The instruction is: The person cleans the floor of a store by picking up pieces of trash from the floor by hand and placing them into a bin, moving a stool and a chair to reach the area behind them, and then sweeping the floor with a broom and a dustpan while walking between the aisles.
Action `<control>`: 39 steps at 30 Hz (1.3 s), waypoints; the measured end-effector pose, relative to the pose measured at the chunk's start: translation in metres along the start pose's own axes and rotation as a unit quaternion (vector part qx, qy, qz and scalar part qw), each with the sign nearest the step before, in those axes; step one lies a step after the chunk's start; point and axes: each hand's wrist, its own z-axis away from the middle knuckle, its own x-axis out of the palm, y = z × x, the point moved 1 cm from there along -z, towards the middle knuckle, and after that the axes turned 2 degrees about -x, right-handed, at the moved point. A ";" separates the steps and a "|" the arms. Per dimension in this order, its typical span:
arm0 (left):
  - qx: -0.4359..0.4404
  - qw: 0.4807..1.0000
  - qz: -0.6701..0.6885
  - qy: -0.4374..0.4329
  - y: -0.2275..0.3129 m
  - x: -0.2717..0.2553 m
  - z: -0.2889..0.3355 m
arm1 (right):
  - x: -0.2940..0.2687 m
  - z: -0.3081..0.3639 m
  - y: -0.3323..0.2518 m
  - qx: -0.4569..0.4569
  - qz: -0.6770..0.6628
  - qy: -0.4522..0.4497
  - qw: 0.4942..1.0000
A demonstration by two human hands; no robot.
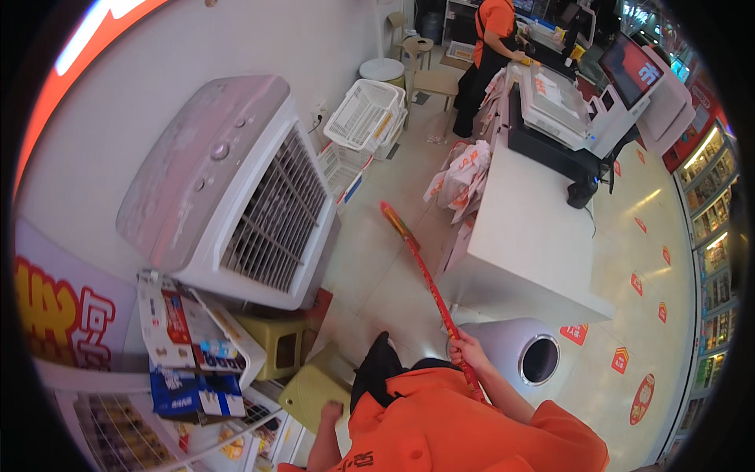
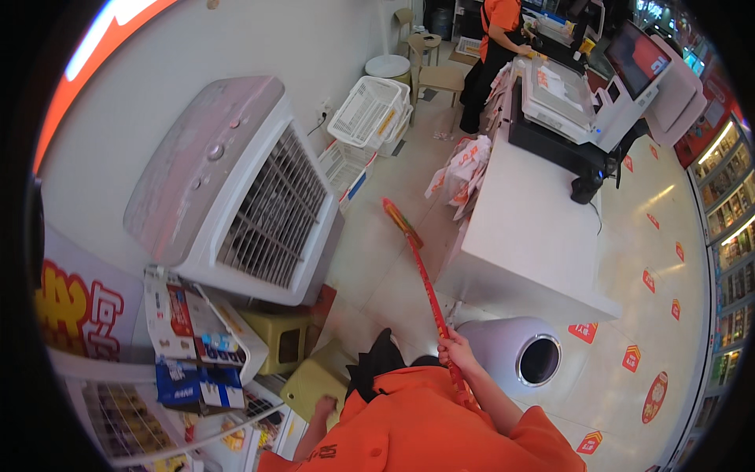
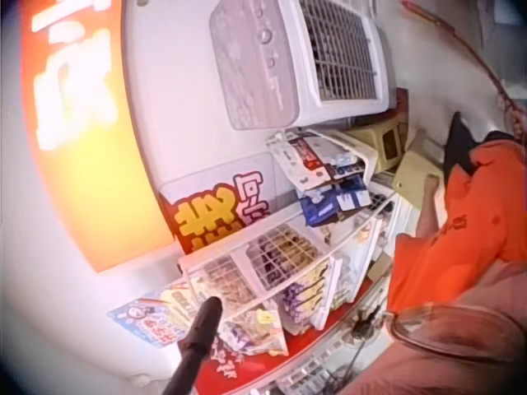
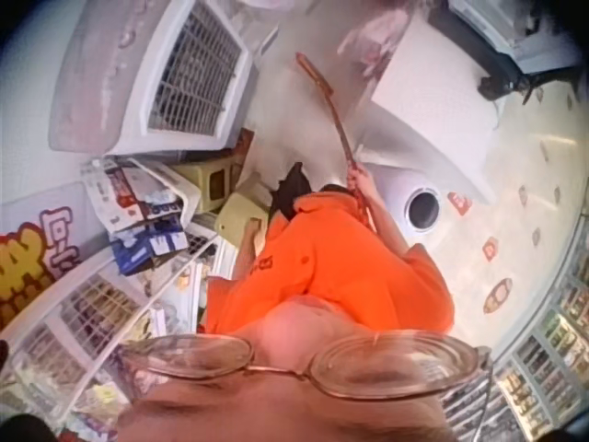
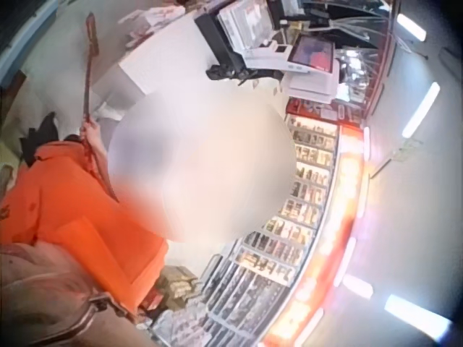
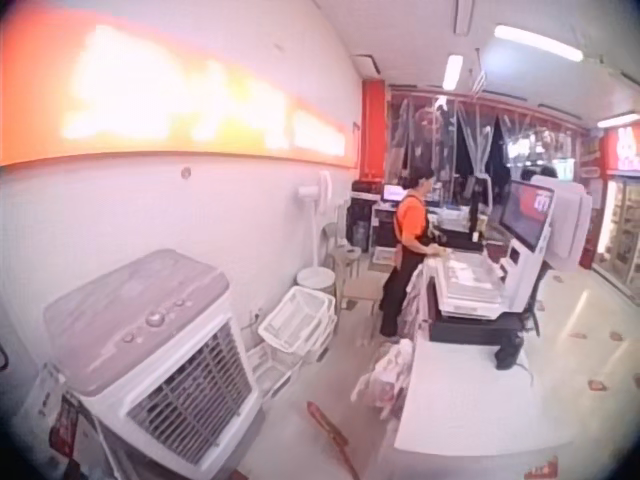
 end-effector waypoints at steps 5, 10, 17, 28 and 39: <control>-0.106 0.862 0.407 0.285 0.057 -0.290 -0.109 | 0.026 -0.059 -0.063 -0.008 -0.021 0.036 0.999; -0.014 0.761 0.619 0.196 0.105 -0.419 -0.224 | 0.042 -0.136 -0.132 -0.006 -0.062 0.071 0.996; -0.101 0.750 0.650 0.068 0.140 -0.507 -0.316 | 0.063 -0.239 -0.254 -0.012 -0.078 0.079 0.994; -0.174 0.565 0.805 0.042 0.134 -0.672 -0.508 | 0.068 -0.377 -0.450 0.018 -0.041 0.060 0.997; -0.302 0.507 0.797 0.128 0.109 -0.783 -0.815 | 0.123 -0.476 -0.708 0.151 -0.019 0.179 0.972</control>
